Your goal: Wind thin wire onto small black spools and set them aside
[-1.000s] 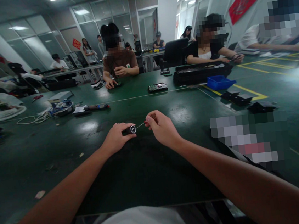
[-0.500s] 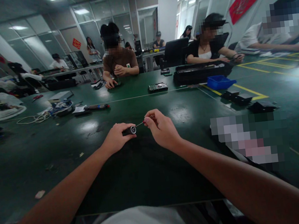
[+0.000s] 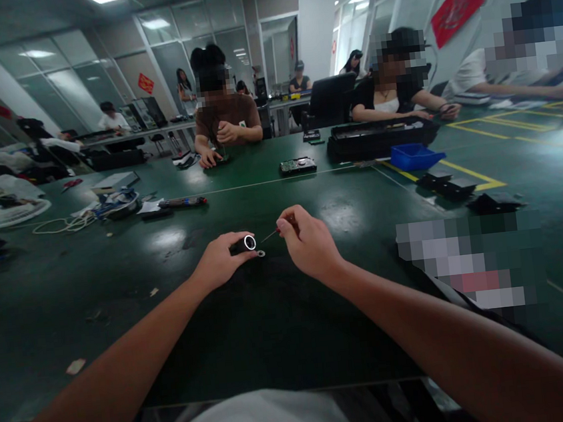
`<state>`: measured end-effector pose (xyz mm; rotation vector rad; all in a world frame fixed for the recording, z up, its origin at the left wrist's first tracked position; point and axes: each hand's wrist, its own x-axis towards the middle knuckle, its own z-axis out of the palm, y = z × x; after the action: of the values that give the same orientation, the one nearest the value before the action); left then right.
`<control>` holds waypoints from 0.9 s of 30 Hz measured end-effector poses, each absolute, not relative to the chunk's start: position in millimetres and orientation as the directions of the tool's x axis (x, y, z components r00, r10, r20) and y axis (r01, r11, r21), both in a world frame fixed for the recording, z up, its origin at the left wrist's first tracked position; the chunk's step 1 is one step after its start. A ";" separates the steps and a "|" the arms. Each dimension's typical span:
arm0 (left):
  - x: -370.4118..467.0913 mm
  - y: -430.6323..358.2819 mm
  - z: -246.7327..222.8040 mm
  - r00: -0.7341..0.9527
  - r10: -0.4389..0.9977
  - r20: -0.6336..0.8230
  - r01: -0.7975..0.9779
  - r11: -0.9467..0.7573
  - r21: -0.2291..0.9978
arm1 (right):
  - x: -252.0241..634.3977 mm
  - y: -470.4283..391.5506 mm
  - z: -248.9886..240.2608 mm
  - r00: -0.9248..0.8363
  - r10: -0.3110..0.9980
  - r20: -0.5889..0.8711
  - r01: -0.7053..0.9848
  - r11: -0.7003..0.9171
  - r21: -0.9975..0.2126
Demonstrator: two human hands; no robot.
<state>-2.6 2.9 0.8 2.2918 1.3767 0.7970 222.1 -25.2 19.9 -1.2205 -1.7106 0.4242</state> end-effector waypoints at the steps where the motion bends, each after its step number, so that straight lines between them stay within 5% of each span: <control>1: -2.0 2.6 1.2 0.344 0.893 0.291 0.671 -0.451 0.589 | 222.2 -25.3 20.2 -0.037 0.865 0.500 0.530 0.441 -0.724; 8: -1.4 9.8 -5.1 0.212 0.941 0.265 0.412 -0.332 0.848 | 222.5 -24.9 21.1 -0.029 0.866 0.500 0.508 0.444 -0.738; 11: -3.3 9.2 -3.3 0.206 0.955 0.211 0.451 -0.284 0.846 | 221.9 -24.1 20.5 -0.024 0.867 0.497 0.507 0.439 -0.742; 17: 1.5 -0.6 3.7 0.373 0.908 0.188 0.719 -0.412 0.560 | 221.2 -25.0 20.7 -0.036 0.872 0.488 0.519 0.433 -0.737; 27: 12.0 0.7 -9.2 0.555 0.813 0.175 0.808 -0.577 0.121 | 219.7 -27.2 24.3 -0.051 0.889 0.454 0.536 0.408 -0.739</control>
<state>12.0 0.7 -9.2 2.7466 1.4317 0.3306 219.7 -27.2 24.3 -1.2526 -1.7186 0.4679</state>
